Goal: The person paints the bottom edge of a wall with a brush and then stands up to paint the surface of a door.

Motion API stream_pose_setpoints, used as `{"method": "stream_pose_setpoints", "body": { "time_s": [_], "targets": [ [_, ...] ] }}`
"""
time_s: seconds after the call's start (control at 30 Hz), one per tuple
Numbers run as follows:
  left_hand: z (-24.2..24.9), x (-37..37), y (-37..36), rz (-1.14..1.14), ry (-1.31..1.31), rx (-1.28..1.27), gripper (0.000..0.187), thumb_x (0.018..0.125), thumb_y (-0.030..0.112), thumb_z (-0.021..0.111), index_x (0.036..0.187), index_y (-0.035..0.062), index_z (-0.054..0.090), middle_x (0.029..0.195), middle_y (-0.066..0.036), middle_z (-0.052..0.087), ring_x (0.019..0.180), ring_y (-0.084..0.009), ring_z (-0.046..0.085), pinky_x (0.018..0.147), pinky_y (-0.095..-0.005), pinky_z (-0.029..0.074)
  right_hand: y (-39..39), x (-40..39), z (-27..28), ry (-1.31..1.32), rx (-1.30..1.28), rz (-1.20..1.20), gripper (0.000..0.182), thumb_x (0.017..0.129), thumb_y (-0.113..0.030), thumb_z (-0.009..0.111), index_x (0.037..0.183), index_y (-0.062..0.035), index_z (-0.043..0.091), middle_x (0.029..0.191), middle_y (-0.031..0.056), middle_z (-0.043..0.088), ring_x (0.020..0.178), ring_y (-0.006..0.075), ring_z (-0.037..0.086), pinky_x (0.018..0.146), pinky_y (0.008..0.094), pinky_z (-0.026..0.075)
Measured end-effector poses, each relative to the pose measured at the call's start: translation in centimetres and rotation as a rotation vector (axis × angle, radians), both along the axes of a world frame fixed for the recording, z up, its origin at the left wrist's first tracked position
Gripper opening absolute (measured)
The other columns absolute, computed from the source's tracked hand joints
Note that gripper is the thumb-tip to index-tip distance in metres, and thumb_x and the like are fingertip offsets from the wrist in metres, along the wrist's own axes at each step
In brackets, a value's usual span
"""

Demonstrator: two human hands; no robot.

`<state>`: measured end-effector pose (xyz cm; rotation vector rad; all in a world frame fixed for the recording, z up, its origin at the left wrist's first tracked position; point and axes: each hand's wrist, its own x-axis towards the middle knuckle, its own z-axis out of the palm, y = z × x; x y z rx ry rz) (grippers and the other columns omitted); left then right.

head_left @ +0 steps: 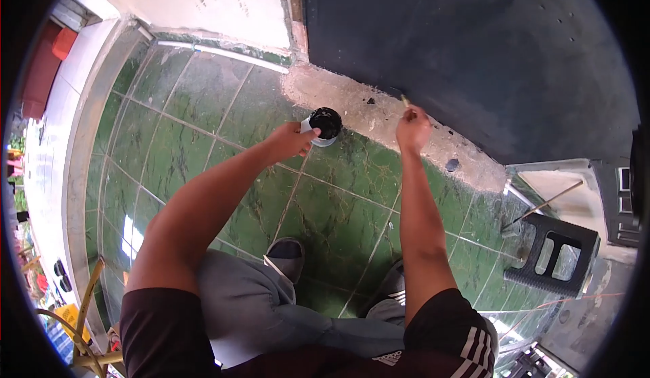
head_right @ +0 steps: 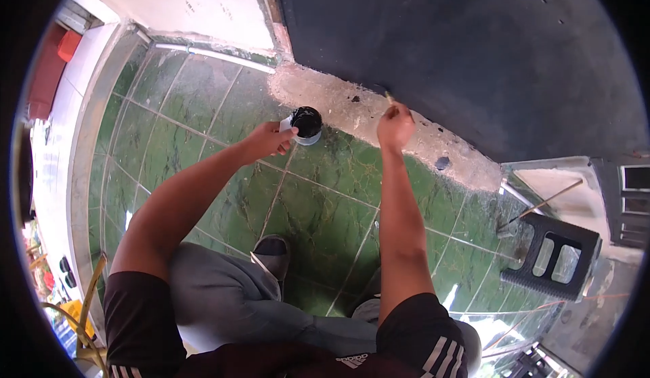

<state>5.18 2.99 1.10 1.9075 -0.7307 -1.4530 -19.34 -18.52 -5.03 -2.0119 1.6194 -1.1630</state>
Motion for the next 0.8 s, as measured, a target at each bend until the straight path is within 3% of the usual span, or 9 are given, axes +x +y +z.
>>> {"method": "stream_pose_setpoints", "body": {
  "time_s": [0.07, 0.17, 0.27, 0.33, 0.37, 0.47, 0.57, 0.6, 0.8],
  "targets": [
    [-0.9, -0.2, -0.5, 0.116, 0.05, -0.048, 0.035, 0.097, 0.032, 0.06, 0.102, -0.0024, 0.066, 0.079, -0.007, 0.068, 0.069, -0.0145, 0.065, 0.063, -0.0297, 0.052, 1.0, -1.1, 1.1, -0.046, -0.06, -0.038, 0.01, 0.081, -0.006, 0.064, 0.088, -0.0054, 0.071, 0.084, 0.0177, 0.071, 0.076, 0.0341, 0.07, 0.07, 0.0411, 0.055],
    [-1.6, -0.5, -2.0, 0.039, 0.068, -0.074, 0.031, 0.102, 0.033, 0.053, 0.112, 0.0066, 0.065, 0.084, -0.003, 0.068, 0.072, -0.0112, 0.066, 0.064, -0.0272, 0.048, 1.5, -0.3, 1.8, -0.031, -0.026, 0.078, 0.01, 0.081, -0.006, 0.064, 0.088, -0.0052, 0.071, 0.082, 0.0174, 0.07, 0.074, 0.0338, 0.069, 0.069, 0.0406, 0.055],
    [0.6, -2.8, -3.5, 0.132, 0.073, -0.125, 0.031, 0.1, 0.026, 0.054, 0.106, -0.002, 0.066, 0.079, -0.008, 0.068, 0.068, -0.0154, 0.065, 0.064, -0.0291, 0.051, 0.6, -1.3, 2.0, -0.028, -0.042, 0.077, 0.01, 0.082, -0.005, 0.064, 0.089, -0.0048, 0.072, 0.082, 0.0167, 0.07, 0.072, 0.0327, 0.069, 0.067, 0.0391, 0.054],
    [0.7, -3.3, -4.1, 0.1, 0.059, -0.155, 0.031, 0.1, 0.026, 0.054, 0.107, -0.0018, 0.066, 0.081, -0.008, 0.068, 0.07, -0.0151, 0.065, 0.065, -0.0289, 0.051, -0.4, -2.2, 3.4, -0.049, -0.1, 0.008, 0.01, 0.082, -0.005, 0.065, 0.089, -0.0045, 0.073, 0.081, 0.0159, 0.07, 0.071, 0.0318, 0.069, 0.065, 0.038, 0.054],
    [0.8, -3.5, -4.5, 0.086, 0.052, -0.172, 0.031, 0.1, 0.026, 0.054, 0.108, -0.0017, 0.066, 0.081, -0.008, 0.068, 0.07, -0.015, 0.066, 0.066, -0.0287, 0.05, 0.4, -2.9, 4.3, -0.088, -0.122, -0.064, 0.011, 0.083, -0.007, 0.068, 0.091, -0.0041, 0.073, 0.081, 0.0147, 0.071, 0.07, 0.0272, 0.069, 0.065, 0.0347, 0.053],
    [0.6, -4.6, -5.4, 0.166, 0.011, -0.215, 0.031, 0.1, 0.026, 0.054, 0.106, -0.0017, 0.065, 0.084, -0.007, 0.068, 0.075, -0.0147, 0.067, 0.068, -0.0301, 0.05, 3.4, -4.2, 8.5, -0.226, 0.069, -0.076, 0.011, 0.084, -0.009, 0.069, 0.093, -0.0041, 0.074, 0.081, 0.0132, 0.072, 0.069, 0.0222, 0.069, 0.066, 0.0315, 0.052],
    [0.9, -5.0, -6.2, 0.165, -0.028, -0.23, 0.031, 0.101, 0.029, 0.054, 0.112, 0.0013, 0.063, 0.098, -0.006, 0.068, 0.08, -0.0156, 0.067, 0.071, -0.0318, 0.051, 5.0, -4.3, 11.0, -0.333, 0.251, 0.227, 0.012, 0.084, -0.011, 0.071, 0.094, -0.004, 0.074, 0.079, 0.0119, 0.072, 0.069, 0.0187, 0.068, 0.066, 0.03, 0.051],
    [0.6, -5.0, -6.7, 0.137, -0.041, -0.243, 0.034, 0.101, 0.03, 0.054, 0.117, 0.0018, 0.062, 0.105, -0.006, 0.068, 0.08, -0.0153, 0.068, 0.073, -0.0318, 0.052, 5.5, -3.9, 12.2, -0.264, 0.27, 0.29, 0.012, 0.084, -0.011, 0.071, 0.093, -0.0039, 0.074, 0.078, 0.0121, 0.072, 0.069, 0.0196, 0.069, 0.067, 0.0305, 0.052],
    [1.4, -6.8, -7.7, 0.166, -0.162, -0.303, 0.029, 0.1, 0.027, 0.055, 0.105, 0.0, 0.065, 0.091, -0.006, 0.067, 0.079, -0.0145, 0.067, 0.071, -0.0276, 0.053, 5.7, -0.2, 12.5, 0.242, 0.125, 0.537, 0.011, 0.08, -0.01, 0.065, 0.086, -0.0033, 0.073, 0.082, 0.0182, 0.071, 0.076, 0.0328, 0.07, 0.072, 0.0416, 0.056]
  ]
}}
